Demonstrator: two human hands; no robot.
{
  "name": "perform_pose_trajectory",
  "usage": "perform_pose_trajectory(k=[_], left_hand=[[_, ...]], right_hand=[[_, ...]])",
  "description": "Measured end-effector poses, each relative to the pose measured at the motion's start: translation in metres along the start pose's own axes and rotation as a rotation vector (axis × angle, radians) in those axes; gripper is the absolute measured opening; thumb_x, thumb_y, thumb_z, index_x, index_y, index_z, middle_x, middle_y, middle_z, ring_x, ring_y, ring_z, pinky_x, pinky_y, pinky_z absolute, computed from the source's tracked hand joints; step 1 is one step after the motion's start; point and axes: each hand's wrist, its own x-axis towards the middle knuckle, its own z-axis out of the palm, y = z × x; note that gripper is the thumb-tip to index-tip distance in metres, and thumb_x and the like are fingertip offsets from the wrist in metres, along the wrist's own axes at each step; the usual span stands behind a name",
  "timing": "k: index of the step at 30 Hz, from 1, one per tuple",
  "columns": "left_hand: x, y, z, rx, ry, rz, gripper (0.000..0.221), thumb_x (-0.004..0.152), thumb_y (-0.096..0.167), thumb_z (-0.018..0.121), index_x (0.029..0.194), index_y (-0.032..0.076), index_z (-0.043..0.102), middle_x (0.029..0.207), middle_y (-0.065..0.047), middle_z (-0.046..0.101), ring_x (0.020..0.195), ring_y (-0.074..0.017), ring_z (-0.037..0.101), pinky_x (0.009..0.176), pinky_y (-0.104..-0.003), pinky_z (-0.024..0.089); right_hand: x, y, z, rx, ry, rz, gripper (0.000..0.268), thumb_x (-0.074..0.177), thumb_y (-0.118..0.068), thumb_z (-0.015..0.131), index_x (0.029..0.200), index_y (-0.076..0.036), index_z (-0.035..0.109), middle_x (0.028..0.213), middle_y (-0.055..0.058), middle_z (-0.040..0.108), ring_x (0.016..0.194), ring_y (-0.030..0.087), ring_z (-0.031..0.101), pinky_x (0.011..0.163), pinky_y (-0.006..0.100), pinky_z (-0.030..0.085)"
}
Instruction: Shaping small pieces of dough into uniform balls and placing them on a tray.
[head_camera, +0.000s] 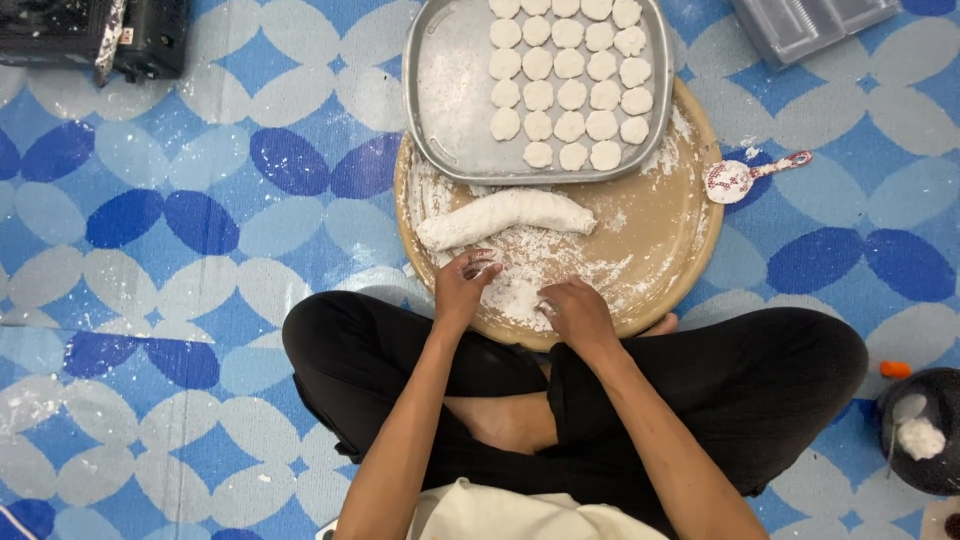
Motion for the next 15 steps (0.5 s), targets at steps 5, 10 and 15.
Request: perform_pose_trajectory(k=[5,10,15], left_hand=[[0.002,-0.004,0.004,-0.012,0.024,0.008,0.028,0.091,0.014,0.077,0.118,0.004,0.075,0.107,-0.018,0.076,0.094,-0.0196,0.073,0.083,-0.034,0.061],[-0.001,0.003,0.003,-0.003,0.031,0.026,0.029,0.092,0.008,0.073,0.12,0.002,0.074,0.107,-0.018,0.076,0.093,-0.0188,0.07,0.088,-0.037,0.058],[-0.01,0.012,-0.001,0.021,0.011,-0.011,0.035,0.082,0.014,0.086,0.114,0.004,0.077,0.1,-0.016,0.078,0.087,-0.0177,0.073,0.084,-0.034,0.059]], right_hand=[[0.006,-0.016,-0.002,0.057,-0.01,-0.055,0.025,0.086,-0.024,0.076,0.109,-0.016,0.077,0.102,0.007,0.078,0.104,0.027,0.071,0.097,0.038,0.05],[0.009,-0.025,-0.005,0.068,0.068,-0.145,0.018,0.086,-0.023,0.076,0.103,-0.016,0.077,0.101,0.004,0.078,0.099,0.026,0.071,0.092,0.036,0.052],[0.015,-0.036,-0.004,0.045,0.107,-0.274,0.016,0.089,-0.023,0.074,0.102,-0.015,0.076,0.099,0.003,0.076,0.096,0.023,0.067,0.083,0.033,0.052]])
